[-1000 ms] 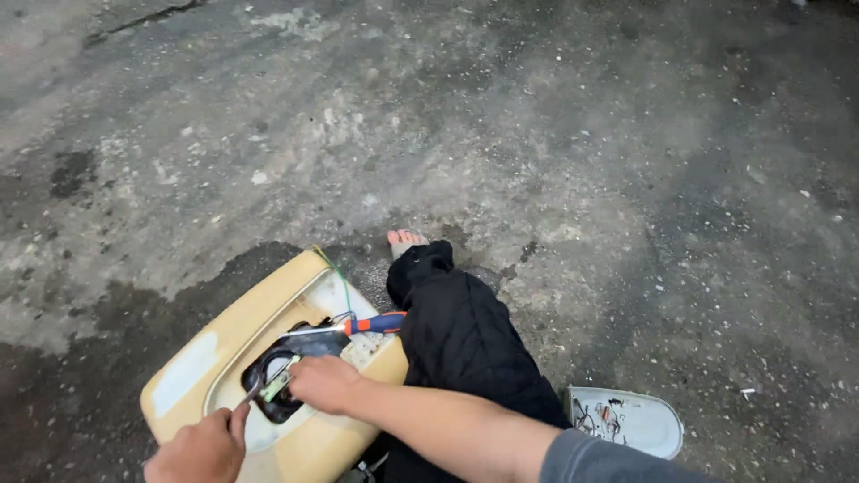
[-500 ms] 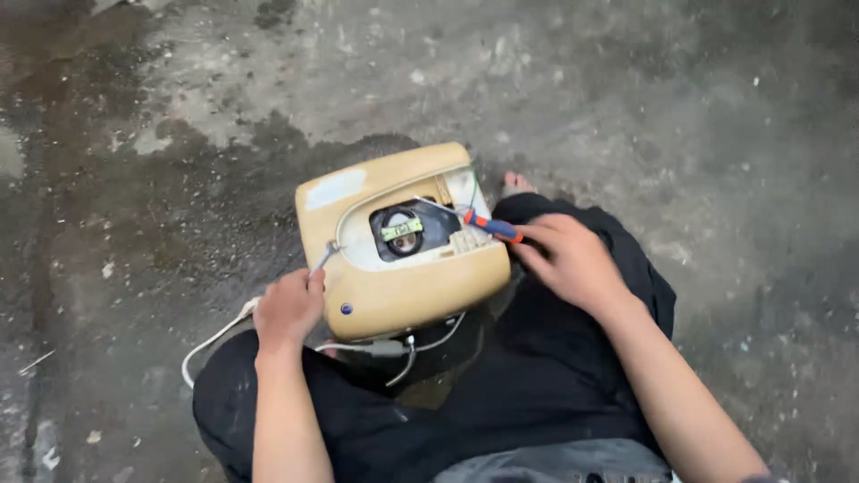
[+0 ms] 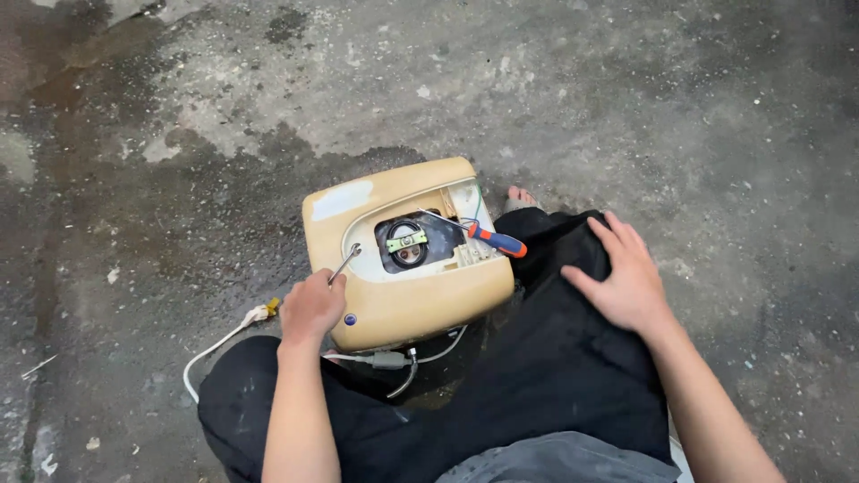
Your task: Repairing the internal components and wiring of a small household appliance using a screwdriver and manual manipulation.
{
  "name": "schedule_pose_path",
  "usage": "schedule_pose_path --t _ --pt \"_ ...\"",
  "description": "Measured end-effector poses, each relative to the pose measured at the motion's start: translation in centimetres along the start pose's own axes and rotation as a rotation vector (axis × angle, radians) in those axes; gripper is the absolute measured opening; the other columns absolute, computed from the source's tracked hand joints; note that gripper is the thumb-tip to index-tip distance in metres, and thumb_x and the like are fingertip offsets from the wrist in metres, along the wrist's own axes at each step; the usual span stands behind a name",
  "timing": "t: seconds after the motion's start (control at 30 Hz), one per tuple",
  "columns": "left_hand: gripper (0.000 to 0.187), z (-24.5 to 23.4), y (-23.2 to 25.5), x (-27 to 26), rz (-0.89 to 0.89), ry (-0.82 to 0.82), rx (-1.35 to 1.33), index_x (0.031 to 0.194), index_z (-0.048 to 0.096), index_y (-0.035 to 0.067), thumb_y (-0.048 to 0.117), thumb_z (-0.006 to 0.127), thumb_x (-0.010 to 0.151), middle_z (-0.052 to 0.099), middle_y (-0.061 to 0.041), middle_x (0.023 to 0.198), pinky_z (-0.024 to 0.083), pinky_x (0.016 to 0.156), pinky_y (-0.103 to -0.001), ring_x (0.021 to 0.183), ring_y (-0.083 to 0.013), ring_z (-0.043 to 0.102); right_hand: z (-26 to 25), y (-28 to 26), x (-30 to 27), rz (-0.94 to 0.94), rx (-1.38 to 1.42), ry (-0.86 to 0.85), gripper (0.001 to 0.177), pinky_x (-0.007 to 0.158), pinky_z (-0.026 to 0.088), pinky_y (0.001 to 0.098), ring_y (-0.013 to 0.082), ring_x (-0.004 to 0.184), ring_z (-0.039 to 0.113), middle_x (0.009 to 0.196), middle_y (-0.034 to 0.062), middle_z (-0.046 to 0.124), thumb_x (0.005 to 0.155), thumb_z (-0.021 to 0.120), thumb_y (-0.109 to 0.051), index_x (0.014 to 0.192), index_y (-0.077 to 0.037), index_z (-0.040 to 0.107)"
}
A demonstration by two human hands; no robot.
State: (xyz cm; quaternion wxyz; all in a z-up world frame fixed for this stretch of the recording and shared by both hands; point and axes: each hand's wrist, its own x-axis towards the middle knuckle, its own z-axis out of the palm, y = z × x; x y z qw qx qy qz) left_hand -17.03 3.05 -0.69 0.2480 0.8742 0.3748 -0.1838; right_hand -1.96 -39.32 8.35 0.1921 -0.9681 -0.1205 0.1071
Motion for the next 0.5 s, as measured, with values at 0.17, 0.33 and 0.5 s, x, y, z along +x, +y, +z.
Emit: schedule_pose_path --t 0.17,0.33,0.5 --pt "0.051 -1.4 2.3 -0.9 0.005 -0.023 -0.015 0.126 0.072 0.022 0.051 0.039 0.1 0.073 -0.021 0.121 0.05 0.105 -0.052 0.124 -0.0431 0.065 0.4 1.4 3.8 0.108 -0.089 -0.044 0.074 0.119 0.038 0.048 0.0273 0.145 0.047 0.159 -0.0039 0.049 0.081 0.07 -0.069 0.145 -0.033 0.06" --pt "0.049 -3.6 5.3 -2.7 0.094 0.005 -0.083 0.132 0.069 0.014 0.041 0.039 0.103 0.071 -0.026 0.122 0.047 0.106 -0.054 0.123 -0.0459 0.063 0.1 2.1 2.2 0.02 0.397 0.027 0.051 0.115 0.04 0.0497 0.0344 0.141 0.049 0.151 0.0098 0.057 0.093 0.075 -0.032 0.142 -0.021 0.063" --pt "0.044 -0.5 7.7 -3.3 0.366 -0.014 -0.025 0.125 0.067 0.008 0.036 0.042 0.103 0.07 -0.023 0.119 0.048 0.097 -0.053 0.113 -0.0444 0.063 1.9 12.3 -0.8 0.167 0.83 0.114 0.046 0.103 0.049 0.036 0.021 0.124 0.061 0.135 0.0116 0.065 0.099 0.063 -0.019 0.144 -0.01 0.06"
